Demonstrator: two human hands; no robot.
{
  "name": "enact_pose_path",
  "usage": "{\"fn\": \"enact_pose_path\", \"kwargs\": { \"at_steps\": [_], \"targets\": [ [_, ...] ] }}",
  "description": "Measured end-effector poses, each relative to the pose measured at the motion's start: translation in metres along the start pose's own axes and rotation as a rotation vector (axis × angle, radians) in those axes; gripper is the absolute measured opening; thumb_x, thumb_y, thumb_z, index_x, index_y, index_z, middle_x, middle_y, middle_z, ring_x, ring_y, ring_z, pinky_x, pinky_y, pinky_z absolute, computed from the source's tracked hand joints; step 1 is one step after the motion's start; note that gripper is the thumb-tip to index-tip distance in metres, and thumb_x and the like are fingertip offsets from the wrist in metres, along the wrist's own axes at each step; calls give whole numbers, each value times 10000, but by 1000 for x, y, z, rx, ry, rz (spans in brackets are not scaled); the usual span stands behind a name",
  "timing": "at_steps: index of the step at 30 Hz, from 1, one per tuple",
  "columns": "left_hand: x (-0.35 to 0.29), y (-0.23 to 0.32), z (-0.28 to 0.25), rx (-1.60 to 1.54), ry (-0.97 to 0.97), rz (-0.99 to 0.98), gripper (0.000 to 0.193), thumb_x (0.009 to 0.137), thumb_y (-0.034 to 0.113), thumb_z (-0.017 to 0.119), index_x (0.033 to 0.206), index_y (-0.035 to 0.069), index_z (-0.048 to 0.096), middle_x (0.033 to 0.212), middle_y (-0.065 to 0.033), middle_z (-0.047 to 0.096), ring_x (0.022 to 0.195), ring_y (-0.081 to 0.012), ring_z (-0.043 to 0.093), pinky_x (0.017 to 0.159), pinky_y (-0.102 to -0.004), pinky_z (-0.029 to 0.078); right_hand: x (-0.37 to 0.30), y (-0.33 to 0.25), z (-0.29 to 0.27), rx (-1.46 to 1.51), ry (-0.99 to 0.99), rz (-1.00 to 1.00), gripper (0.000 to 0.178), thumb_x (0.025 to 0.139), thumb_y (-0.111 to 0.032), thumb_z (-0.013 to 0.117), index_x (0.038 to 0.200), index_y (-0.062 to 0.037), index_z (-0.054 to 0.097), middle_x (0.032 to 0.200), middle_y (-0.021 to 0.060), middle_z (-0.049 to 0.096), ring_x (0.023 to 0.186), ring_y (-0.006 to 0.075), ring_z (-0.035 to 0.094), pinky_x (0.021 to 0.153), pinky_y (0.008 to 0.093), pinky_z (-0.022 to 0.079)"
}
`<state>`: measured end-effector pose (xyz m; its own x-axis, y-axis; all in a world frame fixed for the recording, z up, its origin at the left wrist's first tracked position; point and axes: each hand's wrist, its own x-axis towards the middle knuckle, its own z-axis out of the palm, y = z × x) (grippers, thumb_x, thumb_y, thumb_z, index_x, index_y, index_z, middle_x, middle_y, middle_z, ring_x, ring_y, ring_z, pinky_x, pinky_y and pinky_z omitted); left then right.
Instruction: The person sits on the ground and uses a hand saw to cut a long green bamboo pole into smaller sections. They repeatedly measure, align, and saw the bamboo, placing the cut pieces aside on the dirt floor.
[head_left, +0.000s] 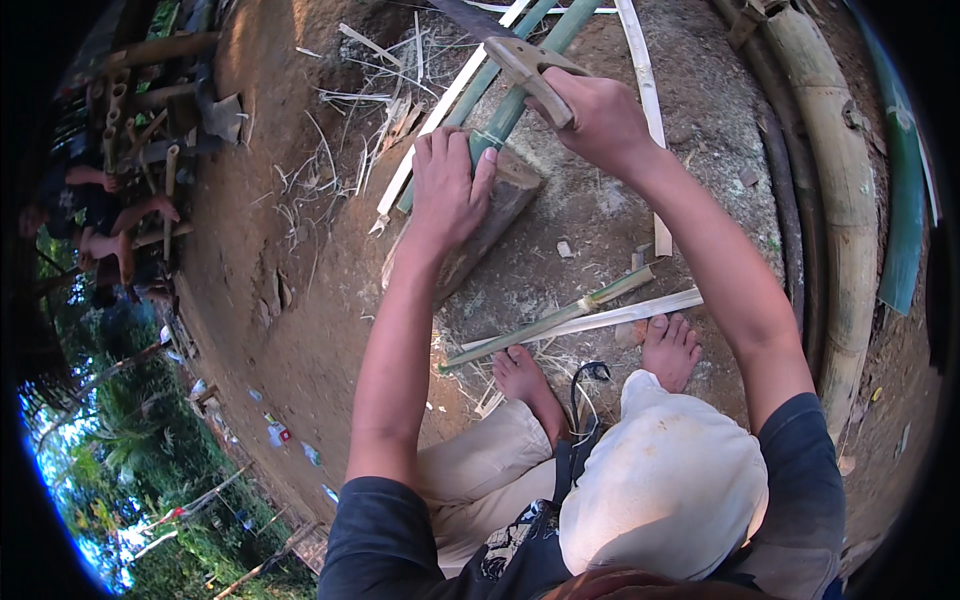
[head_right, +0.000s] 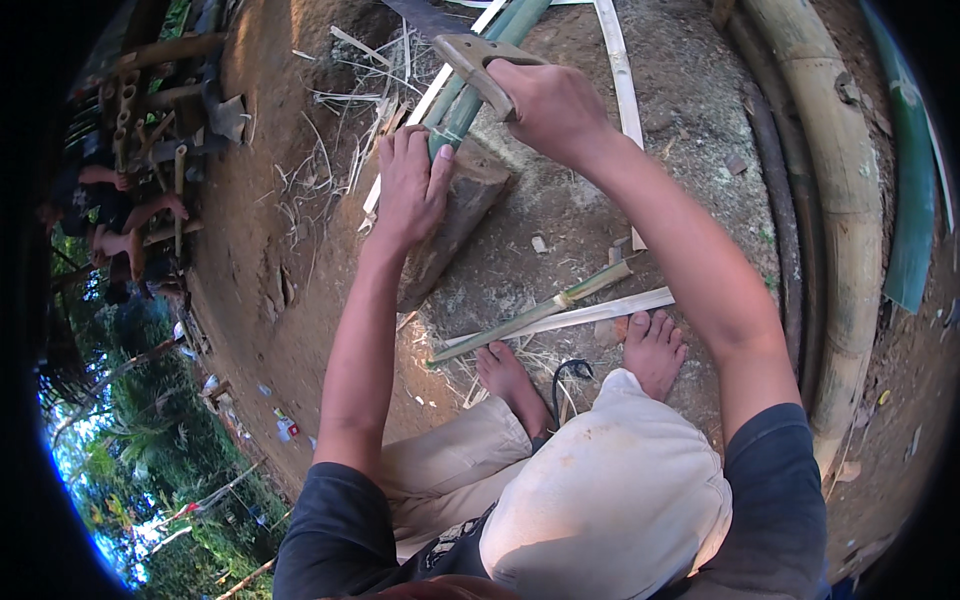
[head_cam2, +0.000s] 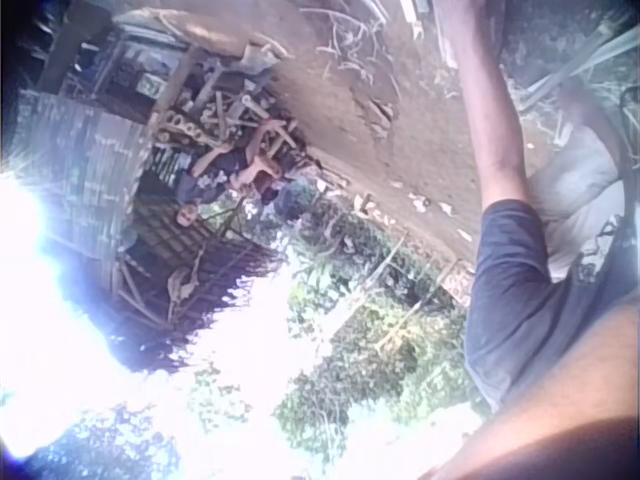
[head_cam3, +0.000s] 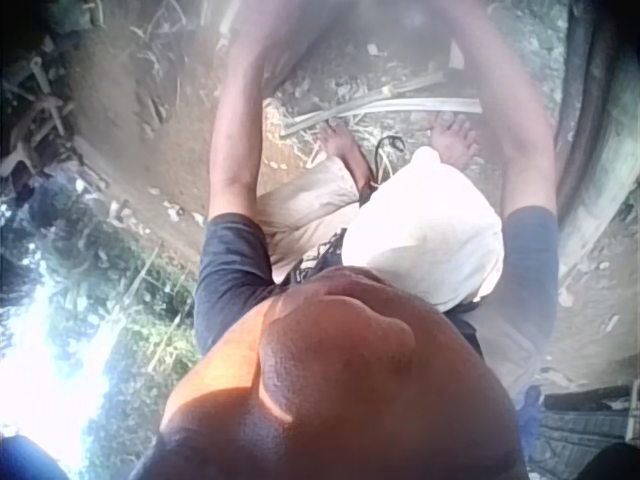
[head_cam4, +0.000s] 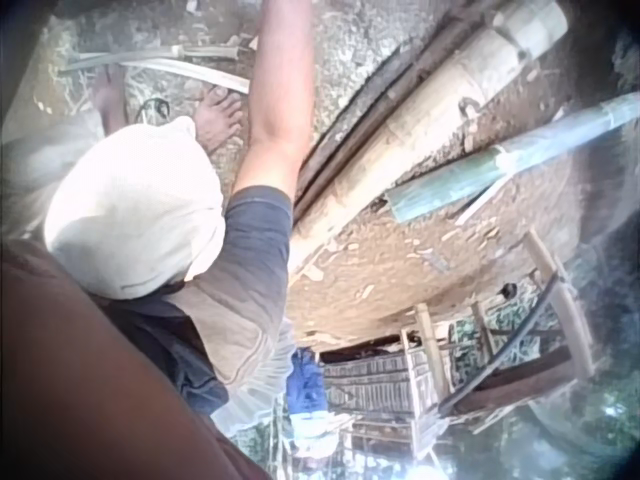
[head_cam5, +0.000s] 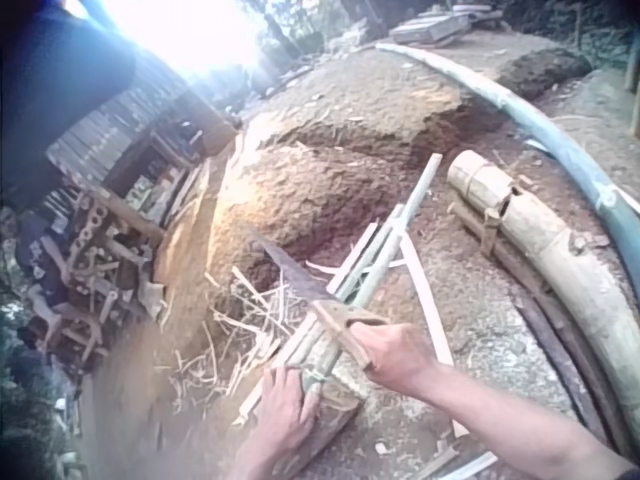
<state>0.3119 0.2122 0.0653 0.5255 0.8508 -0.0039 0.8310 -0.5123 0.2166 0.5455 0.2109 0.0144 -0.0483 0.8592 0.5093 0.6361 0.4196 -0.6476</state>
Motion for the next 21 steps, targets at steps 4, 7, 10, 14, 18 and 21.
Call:
{"fn": "enact_pose_path", "kwargs": {
  "at_steps": [4, 7, 10, 14, 18, 21],
  "targets": [
    [-1, 2, 1, -14, 42, 42, 389, 998, 296, 568, 1219, -21, 525, 1167, -180, 532, 1090, -363, 437, 994, -465, 373, -7, -5, -2, 86, 19, 88, 269, 775, -99, 752, 953, -73, 552, 790, 141, 668, 776, 361, 689, 658, 464, 554],
    [-3, -4, 2, -91, 65, 41, 387, 986, 291, 595, 1207, -21, 544, 1178, -179, 543, 1104, -368, 446, 1005, -461, 378, -12, -15, -8, 148, 45, 59, 254, 798, -126, 754, 950, -73, 557, 780, 134, 668, 761, 360, 686, 638, 455, 550],
    [-7, -8, 2, -136, 76, 47, 373, 974, 280, 621, 1192, -17, 563, 1199, -175, 552, 1129, -372, 453, 1011, -457, 386, -20, -29, -11, 157, 34, 111, 246, 816, -142, 750, 948, -74, 555, 760, 131, 661, 732, 360, 684, 610, 443, 546],
    [-10, -8, 0, -130, 66, 80, 356, 965, 257, 640, 1189, -11, 568, 1224, -167, 554, 1157, -367, 457, 1014, -459, 391, -21, -29, -5, 118, 27, 24, 260, 805, -146, 761, 933, -78, 545, 729, 139, 653, 701, 370, 679, 585, 446, 540],
    [-16, -12, -3, -154, 45, 88, 380, 968, 226, 643, 1252, 0, 530, 1275, -166, 534, 1192, -360, 467, 1034, -458, 392, -4, -27, 1, 87, -71, -1, 297, 788, -190, 780, 925, -83, 539, 729, 153, 662, 724, 386, 685, 601, 474, 543],
    [-26, -10, -3, -149, 107, 127, 414, 974, 200, 635, 1312, 16, 483, 1329, -178, 496, 1221, -363, 475, 1052, -453, 393, 0, -37, 1, 72, -122, 28, 331, 779, -238, 791, 926, -83, 537, 749, 159, 676, 750, 397, 689, 625, 494, 547]
  ]
}}
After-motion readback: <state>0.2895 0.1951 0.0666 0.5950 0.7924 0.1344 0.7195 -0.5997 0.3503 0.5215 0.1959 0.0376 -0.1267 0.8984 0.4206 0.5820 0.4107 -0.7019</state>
